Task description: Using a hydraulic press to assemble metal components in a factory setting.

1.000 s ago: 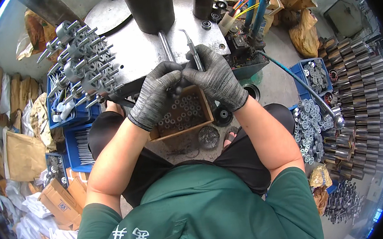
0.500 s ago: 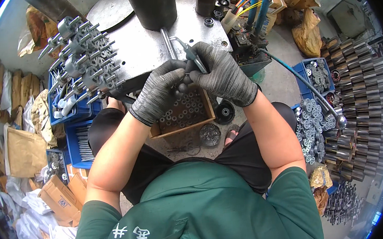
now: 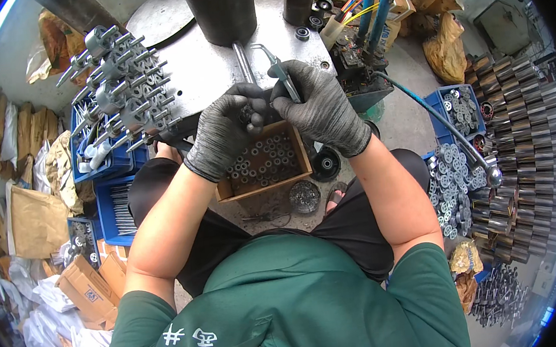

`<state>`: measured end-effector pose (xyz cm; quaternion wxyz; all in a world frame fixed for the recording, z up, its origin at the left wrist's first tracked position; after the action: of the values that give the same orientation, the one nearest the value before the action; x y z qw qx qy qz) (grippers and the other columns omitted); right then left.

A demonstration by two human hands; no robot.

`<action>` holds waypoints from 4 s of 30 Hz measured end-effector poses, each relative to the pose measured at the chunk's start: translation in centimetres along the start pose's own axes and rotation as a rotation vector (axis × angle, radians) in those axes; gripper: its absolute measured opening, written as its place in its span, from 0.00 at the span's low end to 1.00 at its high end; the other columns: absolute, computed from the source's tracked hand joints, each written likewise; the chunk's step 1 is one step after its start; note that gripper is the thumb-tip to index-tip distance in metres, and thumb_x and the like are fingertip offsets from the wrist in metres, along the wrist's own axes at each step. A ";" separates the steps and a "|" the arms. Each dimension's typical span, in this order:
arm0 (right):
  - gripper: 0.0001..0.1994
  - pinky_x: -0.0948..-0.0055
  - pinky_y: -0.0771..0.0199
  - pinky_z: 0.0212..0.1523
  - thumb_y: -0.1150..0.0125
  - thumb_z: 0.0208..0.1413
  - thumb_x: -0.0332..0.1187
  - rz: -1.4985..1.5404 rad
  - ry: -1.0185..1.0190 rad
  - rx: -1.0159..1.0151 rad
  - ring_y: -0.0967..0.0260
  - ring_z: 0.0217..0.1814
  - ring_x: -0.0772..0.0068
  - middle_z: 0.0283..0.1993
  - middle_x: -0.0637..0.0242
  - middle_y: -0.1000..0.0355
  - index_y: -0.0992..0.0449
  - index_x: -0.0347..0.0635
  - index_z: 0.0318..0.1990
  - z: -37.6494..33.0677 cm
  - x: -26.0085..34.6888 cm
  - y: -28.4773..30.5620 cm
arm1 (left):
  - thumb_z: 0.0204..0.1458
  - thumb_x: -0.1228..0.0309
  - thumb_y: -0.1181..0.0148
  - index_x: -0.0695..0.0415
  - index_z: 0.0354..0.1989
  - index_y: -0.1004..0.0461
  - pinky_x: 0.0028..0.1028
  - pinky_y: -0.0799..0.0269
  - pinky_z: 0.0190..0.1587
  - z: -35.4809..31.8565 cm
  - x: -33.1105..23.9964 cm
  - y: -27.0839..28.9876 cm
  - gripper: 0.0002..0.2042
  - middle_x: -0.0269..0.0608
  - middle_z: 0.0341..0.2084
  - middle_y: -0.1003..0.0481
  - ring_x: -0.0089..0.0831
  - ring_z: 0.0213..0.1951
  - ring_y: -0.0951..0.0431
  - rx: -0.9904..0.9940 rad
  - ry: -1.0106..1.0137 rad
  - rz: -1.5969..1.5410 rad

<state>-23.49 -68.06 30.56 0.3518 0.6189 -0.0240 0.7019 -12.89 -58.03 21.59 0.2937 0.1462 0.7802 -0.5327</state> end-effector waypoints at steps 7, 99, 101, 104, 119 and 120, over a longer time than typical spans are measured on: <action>0.17 0.74 0.23 0.45 0.37 0.55 0.24 0.381 -0.138 -0.046 0.25 0.38 0.79 0.35 0.68 0.23 0.27 0.34 0.53 0.0 -2.2 -0.9 | 0.58 0.67 0.39 0.58 0.50 0.27 0.21 0.30 0.33 -0.1 1.7 -0.6 0.14 0.35 0.33 0.25 0.23 0.32 0.26 0.006 0.050 0.063; 0.29 0.69 0.20 0.41 0.37 0.50 0.27 1.251 -0.704 0.689 0.23 0.37 0.73 0.40 0.59 0.25 0.34 0.37 0.63 -1.3 4.3 -17.7 | 0.62 0.75 0.46 0.66 0.58 0.35 0.24 0.22 0.46 -2.7 2.8 10.4 0.17 0.42 0.43 0.23 0.32 0.40 0.20 -0.854 -0.391 0.448; 0.28 0.73 0.22 0.41 0.37 0.50 0.27 0.723 -0.390 0.541 0.26 0.37 0.76 0.39 0.64 0.26 0.33 0.37 0.62 0.1 4.0 -16.6 | 0.62 0.74 0.45 0.63 0.59 0.34 0.25 0.22 0.46 -1.6 2.7 9.4 0.18 0.41 0.43 0.23 0.31 0.40 0.20 -0.657 -0.300 0.355; 0.29 0.75 0.24 0.43 0.37 0.50 0.26 0.605 -0.314 0.400 0.28 0.40 0.77 0.39 0.67 0.27 0.33 0.37 0.62 0.2 3.6 -13.8 | 0.61 0.74 0.42 0.60 0.60 0.33 0.26 0.22 0.45 -1.3 3.2 7.5 0.19 0.39 0.44 0.23 0.28 0.39 0.21 -0.355 -0.158 0.220; 0.18 0.75 0.26 0.44 0.34 0.52 0.28 0.387 -0.321 0.061 0.29 0.40 0.78 0.37 0.68 0.28 0.30 0.35 0.50 0.0 -5.1 -3.6 | 0.59 0.75 0.37 0.61 0.51 0.27 0.20 0.24 0.32 -0.7 1.6 3.8 0.13 0.40 0.37 0.22 0.23 0.33 0.23 -0.147 -0.090 0.136; 0.18 0.74 0.26 0.45 0.34 0.52 0.28 0.358 -0.320 0.064 0.29 0.40 0.77 0.37 0.68 0.28 0.30 0.35 0.49 0.1 -5.3 -3.5 | 0.60 0.75 0.38 0.62 0.51 0.27 0.19 0.24 0.32 -0.7 1.5 3.5 0.12 0.41 0.37 0.22 0.23 0.33 0.23 -0.160 -0.092 0.163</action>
<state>-21.67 -67.93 24.43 0.1938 0.7189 -0.1666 0.6464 -12.44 -56.13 18.24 0.3825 0.1607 0.7913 -0.4492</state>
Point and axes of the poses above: each hand's wrist, its own z-axis towards the middle knuckle, its own y-axis out of the back of the hand, x = y × z, the point moved 8 cm from there along z, towards the middle knuckle
